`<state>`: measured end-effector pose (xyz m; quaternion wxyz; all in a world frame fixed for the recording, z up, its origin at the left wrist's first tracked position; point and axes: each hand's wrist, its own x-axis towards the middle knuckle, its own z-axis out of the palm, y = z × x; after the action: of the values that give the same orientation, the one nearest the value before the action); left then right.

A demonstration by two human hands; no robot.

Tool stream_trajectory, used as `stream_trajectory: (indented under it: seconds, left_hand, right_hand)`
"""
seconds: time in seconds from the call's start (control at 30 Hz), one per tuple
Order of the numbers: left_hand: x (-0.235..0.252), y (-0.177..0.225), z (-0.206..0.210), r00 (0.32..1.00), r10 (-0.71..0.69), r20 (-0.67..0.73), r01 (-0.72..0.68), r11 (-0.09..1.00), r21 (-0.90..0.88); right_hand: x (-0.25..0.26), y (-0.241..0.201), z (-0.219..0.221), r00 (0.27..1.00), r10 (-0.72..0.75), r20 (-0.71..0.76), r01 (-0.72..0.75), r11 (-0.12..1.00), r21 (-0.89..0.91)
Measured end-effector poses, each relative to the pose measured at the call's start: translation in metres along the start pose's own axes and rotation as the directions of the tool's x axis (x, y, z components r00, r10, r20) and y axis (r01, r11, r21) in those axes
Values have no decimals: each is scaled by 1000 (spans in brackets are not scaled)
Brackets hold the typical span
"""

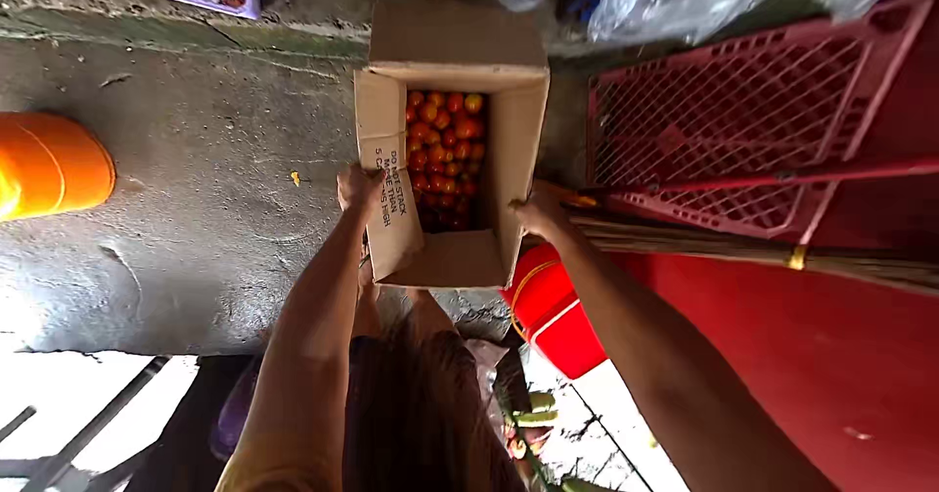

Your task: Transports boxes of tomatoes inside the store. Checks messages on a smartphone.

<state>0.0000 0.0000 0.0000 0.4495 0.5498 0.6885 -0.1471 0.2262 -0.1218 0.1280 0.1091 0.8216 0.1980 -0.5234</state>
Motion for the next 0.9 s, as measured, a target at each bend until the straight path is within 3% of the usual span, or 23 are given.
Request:
stream_trajectory:
  seconds: [0.03, 0.07, 0.13, 0.37, 0.63, 0.9]
  left_hand:
    - [-4, -11, -1, 1000, 4, 0, -4, 1000, -14]
    - [-10, -21, -2, 1000, 17, -10, -18, 999, -32]
    - [-29, -40, -10, 999, 38, 8, -37, 998, -57]
    - [-127, -107, -100, 986, 21, 168, 6, 987, -161]
    - [-223, -226, -240, 979, -96, 182, 147, 945, -292]
    - [-307, -314, -403, 962, -257, -92, 189, 870, -455]
  right_hand:
    - [36, 42, 34, 968, -150, -203, 149, 989, -21]
    - [59, 58, 38, 980, -141, -137, 137, 990, -36]
    - [60, 54, 33, 1000, -25, 0, 25, 997, -79]
    - [-81, -5, 40, 1000, -2, 14, 5, 969, -246]
    - [-234, -118, 88, 996, -62, 66, 85, 895, -438]
    - [-332, -298, 126, 954, -247, 171, 300, 759, -578]
